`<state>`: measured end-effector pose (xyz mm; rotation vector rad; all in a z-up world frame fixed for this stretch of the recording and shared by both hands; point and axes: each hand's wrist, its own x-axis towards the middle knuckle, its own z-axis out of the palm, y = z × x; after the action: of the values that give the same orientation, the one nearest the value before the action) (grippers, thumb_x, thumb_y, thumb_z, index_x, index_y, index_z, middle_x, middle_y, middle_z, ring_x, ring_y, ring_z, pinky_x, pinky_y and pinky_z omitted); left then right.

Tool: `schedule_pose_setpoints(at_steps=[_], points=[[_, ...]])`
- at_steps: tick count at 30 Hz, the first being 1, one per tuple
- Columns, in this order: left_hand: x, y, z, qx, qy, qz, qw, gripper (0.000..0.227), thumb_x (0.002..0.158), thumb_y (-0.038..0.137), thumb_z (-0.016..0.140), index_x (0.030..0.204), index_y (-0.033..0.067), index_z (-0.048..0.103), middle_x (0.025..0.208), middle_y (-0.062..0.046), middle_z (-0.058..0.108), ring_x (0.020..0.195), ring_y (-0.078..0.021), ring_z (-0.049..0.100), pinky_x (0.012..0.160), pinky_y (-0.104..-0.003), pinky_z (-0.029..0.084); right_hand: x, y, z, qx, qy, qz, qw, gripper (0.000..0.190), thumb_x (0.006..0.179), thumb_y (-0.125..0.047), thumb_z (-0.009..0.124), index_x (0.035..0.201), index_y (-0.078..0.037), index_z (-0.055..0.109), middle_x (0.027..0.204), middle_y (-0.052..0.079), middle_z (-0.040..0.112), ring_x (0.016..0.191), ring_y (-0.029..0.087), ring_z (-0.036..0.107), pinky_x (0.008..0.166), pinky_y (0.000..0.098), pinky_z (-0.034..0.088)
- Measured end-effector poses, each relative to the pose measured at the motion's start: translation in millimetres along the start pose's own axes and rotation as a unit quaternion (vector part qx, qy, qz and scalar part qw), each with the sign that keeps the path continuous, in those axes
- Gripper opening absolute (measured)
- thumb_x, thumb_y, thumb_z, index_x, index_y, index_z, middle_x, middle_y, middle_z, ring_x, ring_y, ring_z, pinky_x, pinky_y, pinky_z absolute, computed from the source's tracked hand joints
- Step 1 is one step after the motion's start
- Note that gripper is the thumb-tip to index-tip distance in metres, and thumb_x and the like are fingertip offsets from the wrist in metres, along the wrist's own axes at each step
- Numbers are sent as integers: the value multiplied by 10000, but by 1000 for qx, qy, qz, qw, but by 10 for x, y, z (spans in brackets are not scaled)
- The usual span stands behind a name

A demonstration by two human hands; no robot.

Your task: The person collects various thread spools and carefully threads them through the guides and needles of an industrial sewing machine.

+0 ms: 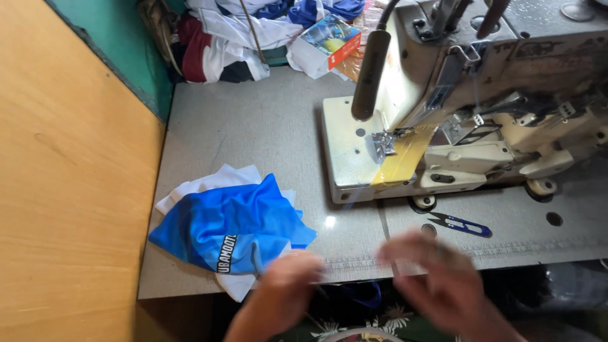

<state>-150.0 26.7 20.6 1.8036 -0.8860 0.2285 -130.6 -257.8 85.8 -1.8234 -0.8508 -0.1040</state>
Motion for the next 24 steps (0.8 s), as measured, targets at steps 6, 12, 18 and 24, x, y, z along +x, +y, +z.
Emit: schedule_pose_setpoints(at_steps=[6, 12, 18, 24], points=[[-717, 558, -822, 339, 261, -336, 839, 208, 984, 213, 605, 1061, 215, 798, 878, 28, 734, 723, -123, 631, 665, -265, 508, -968, 1543, -493, -465, 85, 159, 867, 348, 908, -190, 710, 1251, -139, 747, 1210, 16, 728, 1099, 267, 647, 973, 420, 537], [-1205, 836, -904, 278, 218, -415, 838, 130, 792, 306, 805, 893, 261, 874, 658, 64, 521, 505, -68, 478, 483, -227, 398, -1046, 1655, -332, -447, 122, 104, 880, 192, 1027, 21, 614, 1178, -22, 726, 1000, 108, 659, 917, 323, 624, 842, 422, 519], [-1283, 1072, -954, 98, 138, -317, 933, 189, 883, 222, 752, 766, 75, 755, 734, 10, 530, 580, -72, 568, 537, -203, 488, -61, 481, 344, -183, 18, -41, 982, 506, 929, 1, 640, 1429, -39, 570, 1028, 113, 609, 784, 181, 592, 733, 274, 554], [-1561, 843, -783, -186, 288, -464, 817, 222, 883, 2, 668, 708, -29, 535, 667, -207, 512, 566, -239, 566, 512, -280, 384, 501, 355, 568, -310, 31, -175, 934, 347, 935, -40, 748, 1275, -69, 681, 1075, 97, 692, 772, 243, 669, 679, 362, 544]])
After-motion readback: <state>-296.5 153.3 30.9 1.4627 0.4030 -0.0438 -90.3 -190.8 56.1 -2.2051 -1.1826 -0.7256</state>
